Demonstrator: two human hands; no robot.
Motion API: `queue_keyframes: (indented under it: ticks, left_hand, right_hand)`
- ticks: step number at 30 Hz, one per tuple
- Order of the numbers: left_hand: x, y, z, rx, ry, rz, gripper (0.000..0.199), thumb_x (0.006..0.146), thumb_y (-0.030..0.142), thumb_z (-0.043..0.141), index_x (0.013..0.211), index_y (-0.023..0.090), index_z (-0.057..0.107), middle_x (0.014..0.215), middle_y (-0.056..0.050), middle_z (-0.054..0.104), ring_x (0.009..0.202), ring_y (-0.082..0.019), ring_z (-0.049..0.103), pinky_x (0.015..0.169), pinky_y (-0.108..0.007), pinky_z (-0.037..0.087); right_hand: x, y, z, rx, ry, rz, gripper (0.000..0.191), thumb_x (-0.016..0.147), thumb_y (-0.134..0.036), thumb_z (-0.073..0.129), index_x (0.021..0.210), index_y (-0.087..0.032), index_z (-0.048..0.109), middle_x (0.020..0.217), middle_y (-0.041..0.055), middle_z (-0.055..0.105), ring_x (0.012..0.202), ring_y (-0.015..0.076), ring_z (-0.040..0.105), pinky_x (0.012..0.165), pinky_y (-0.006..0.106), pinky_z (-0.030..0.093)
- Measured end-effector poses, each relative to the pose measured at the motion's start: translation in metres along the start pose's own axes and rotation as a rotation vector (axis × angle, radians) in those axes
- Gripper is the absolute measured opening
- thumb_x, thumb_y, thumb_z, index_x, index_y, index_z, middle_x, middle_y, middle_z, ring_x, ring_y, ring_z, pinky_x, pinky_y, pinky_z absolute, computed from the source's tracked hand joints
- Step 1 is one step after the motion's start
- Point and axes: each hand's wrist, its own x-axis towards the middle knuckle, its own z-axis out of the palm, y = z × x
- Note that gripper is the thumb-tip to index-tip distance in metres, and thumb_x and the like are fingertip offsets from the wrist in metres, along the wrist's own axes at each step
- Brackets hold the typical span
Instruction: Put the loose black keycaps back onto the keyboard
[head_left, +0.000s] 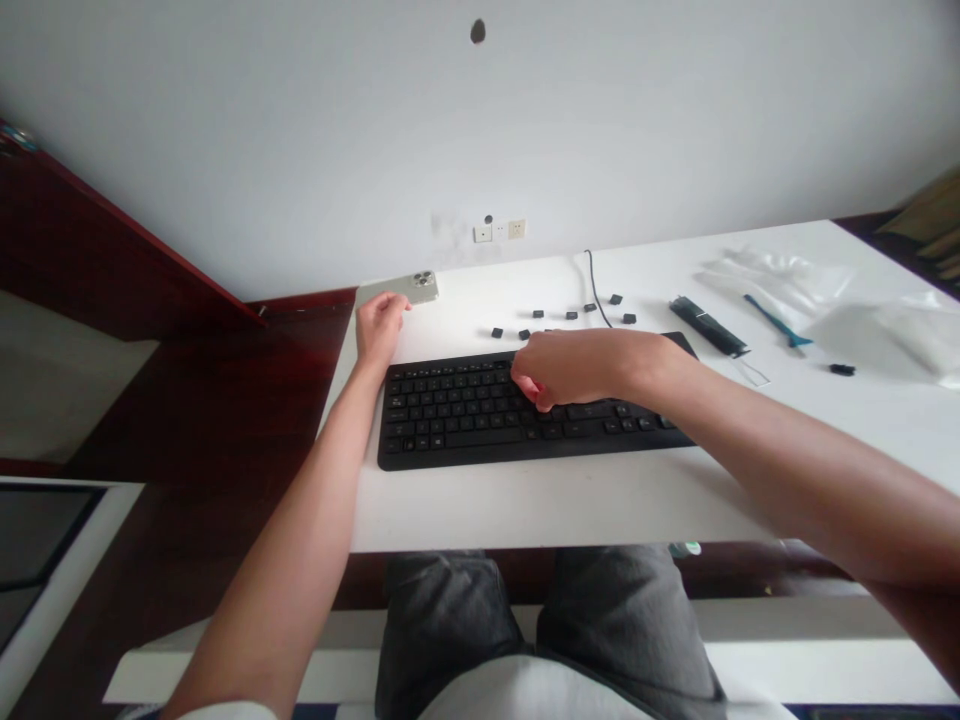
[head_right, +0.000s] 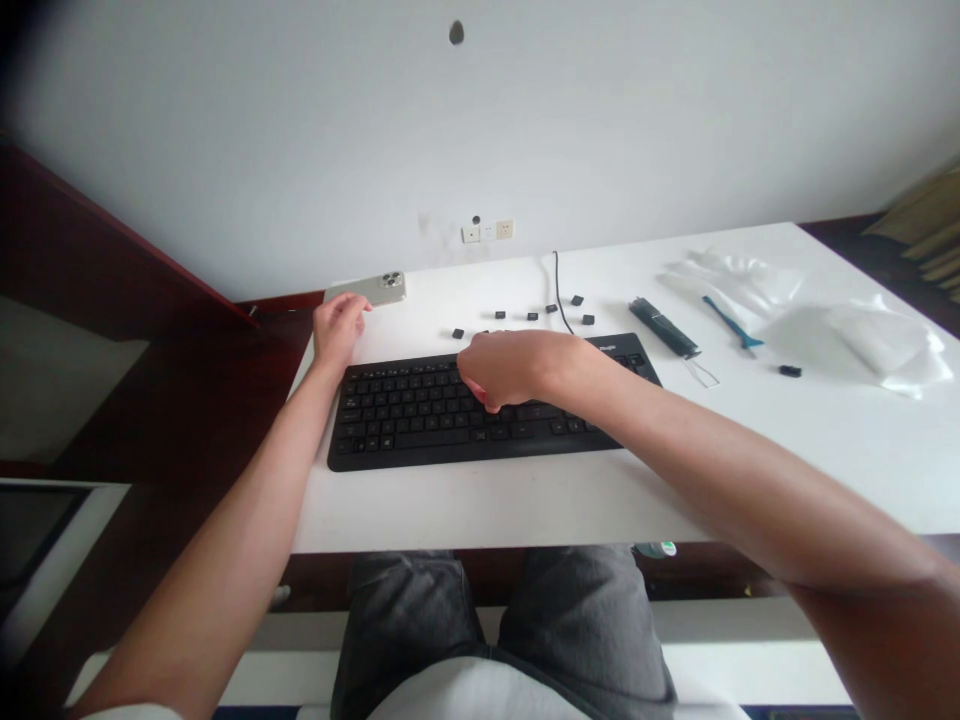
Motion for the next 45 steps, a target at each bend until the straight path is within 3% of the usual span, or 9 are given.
queue_keyframes:
  ticks: [12, 20, 24, 27, 30, 34, 45]
  left_hand:
    - [-0.002, -0.001, 0.001, 0.016, -0.009, 0.009, 0.015, 0.079, 0.028, 0.067, 0.067, 0.02, 0.068, 0.051, 0.004, 0.041, 0.049, -0.011, 0.034, 0.05, -0.025, 0.024]
    - [0.0, -0.004, 0.001, 0.033, -0.015, 0.017, 0.017, 0.08, 0.03, 0.067, 0.068, 0.019, 0.068, 0.052, 0.004, 0.041, 0.049, -0.011, 0.036, 0.05, -0.026, 0.023]
    - [-0.001, -0.003, 0.001, 0.039, -0.019, 0.015, 0.018, 0.081, 0.031, 0.066, 0.068, 0.019, 0.067, 0.053, 0.004, 0.041, 0.05, -0.011, 0.036, 0.051, -0.026, 0.024]
    - [-0.002, -0.002, 0.002, 0.052, -0.031, 0.006, 0.018, 0.082, 0.032, 0.066, 0.069, 0.019, 0.067, 0.053, 0.005, 0.042, 0.05, -0.011, 0.037, 0.051, -0.026, 0.023]
    - [-0.002, -0.001, 0.002, 0.063, -0.038, 0.004, 0.018, 0.082, 0.033, 0.065, 0.07, 0.019, 0.067, 0.054, 0.005, 0.043, 0.051, -0.011, 0.037, 0.051, -0.026, 0.024]
    - [-0.003, 0.0, 0.002, 0.067, -0.041, 0.013, 0.018, 0.082, 0.032, 0.065, 0.069, 0.019, 0.067, 0.054, 0.005, 0.043, 0.052, -0.011, 0.038, 0.051, -0.026, 0.026]
    - [-0.001, -0.002, 0.001, 0.047, -0.02, 0.01, 0.016, 0.078, 0.032, 0.067, 0.068, 0.019, 0.067, 0.052, 0.005, 0.041, 0.049, -0.01, 0.035, 0.048, -0.025, 0.023]
  right_hand:
    - [-0.001, 0.016, -0.005, 0.095, -0.1, -0.153, 0.008, 0.084, -0.028, 0.076, 0.088, -0.023, 0.08, 0.095, 0.0045, 0.079, 0.077, 0.0207, 0.068, 0.064, 0.033, 0.044]
    - [-0.005, -0.008, -0.002, -0.004, -0.08, -0.027, 0.011, 0.082, -0.023, 0.079, 0.092, -0.02, 0.083, 0.093, 0.0085, 0.078, 0.075, 0.0234, 0.07, 0.064, 0.033, 0.043]
    - [-0.014, -0.011, 0.013, -0.041, 0.013, -0.056, 0.013, 0.084, -0.011, 0.07, 0.08, -0.019, 0.08, 0.078, 0.0071, 0.075, 0.069, 0.0211, 0.068, 0.063, 0.033, 0.041]
    - [-0.02, 0.004, 0.032, 0.003, 0.214, -0.181, 0.022, 0.089, -0.008, 0.062, 0.08, -0.02, 0.078, 0.082, 0.0051, 0.076, 0.072, 0.0188, 0.069, 0.066, 0.031, 0.044]
    - [-0.024, 0.029, 0.047, 0.209, 0.282, -0.318, 0.018, 0.095, -0.02, 0.063, 0.086, -0.021, 0.077, 0.09, 0.0032, 0.077, 0.077, 0.0168, 0.071, 0.07, 0.028, 0.052]
    - [-0.026, 0.049, 0.055, 0.387, 0.356, -0.356, 0.019, 0.097, -0.032, 0.066, 0.092, -0.02, 0.079, 0.097, 0.0048, 0.079, 0.084, 0.0172, 0.075, 0.076, 0.027, 0.059]
    - [-0.024, 0.041, 0.067, 0.257, 0.492, -0.48, 0.015, 0.098, -0.016, 0.068, 0.097, -0.02, 0.082, 0.097, 0.0034, 0.079, 0.079, 0.0144, 0.072, 0.071, 0.027, 0.052]
